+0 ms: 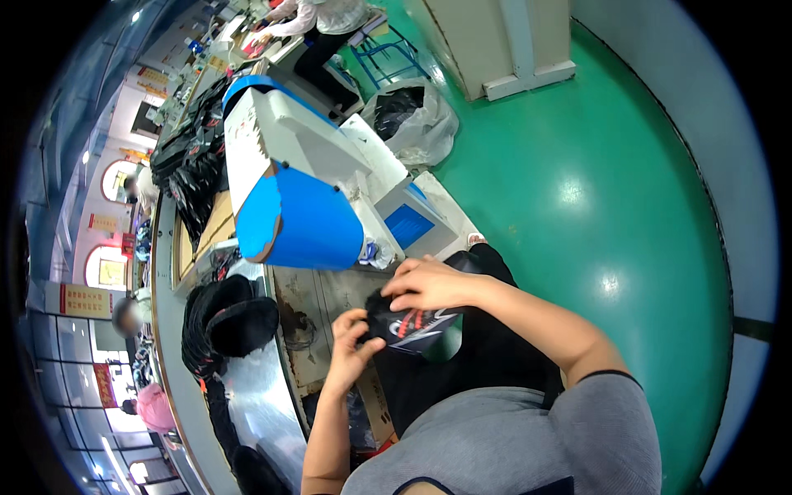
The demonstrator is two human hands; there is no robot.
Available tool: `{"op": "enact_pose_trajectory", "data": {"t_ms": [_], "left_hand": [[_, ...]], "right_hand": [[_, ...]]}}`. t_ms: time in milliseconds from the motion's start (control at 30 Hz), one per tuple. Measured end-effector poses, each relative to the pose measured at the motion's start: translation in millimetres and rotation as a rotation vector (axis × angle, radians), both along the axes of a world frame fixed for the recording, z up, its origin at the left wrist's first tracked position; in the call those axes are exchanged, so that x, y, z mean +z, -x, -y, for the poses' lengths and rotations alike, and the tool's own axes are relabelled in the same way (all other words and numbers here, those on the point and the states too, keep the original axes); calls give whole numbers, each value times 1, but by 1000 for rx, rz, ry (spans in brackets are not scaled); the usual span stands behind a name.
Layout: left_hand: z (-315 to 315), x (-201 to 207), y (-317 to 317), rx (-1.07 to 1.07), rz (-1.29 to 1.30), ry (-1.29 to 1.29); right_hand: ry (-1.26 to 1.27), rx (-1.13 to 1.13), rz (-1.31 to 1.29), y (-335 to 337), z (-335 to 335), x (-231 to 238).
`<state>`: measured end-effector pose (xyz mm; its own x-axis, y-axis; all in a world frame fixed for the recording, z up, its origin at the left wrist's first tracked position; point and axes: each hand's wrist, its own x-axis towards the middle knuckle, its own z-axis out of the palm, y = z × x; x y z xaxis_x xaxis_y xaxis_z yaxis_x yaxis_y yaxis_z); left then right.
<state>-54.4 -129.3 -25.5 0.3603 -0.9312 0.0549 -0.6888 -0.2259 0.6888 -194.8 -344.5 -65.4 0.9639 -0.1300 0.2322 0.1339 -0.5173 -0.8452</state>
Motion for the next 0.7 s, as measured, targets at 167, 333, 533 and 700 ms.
{"op": "enact_pose_trajectory", "data": {"t_ms": [167, 333, 533, 700], "left_hand": [[28, -11, -35, 436, -815, 62], [70, -20, -76, 499, -1083, 8], [107, -18, -90, 457, -984, -175], [108, -18, -77, 426, -962, -131]], "right_hand": [[-76, 79, -239, -39, 24, -3], [-281, -194, -314, -59, 29, -14], [-765, -315, -196, -44, 22, -36], [-885, -416, -233, -31, 17, -37]]}}
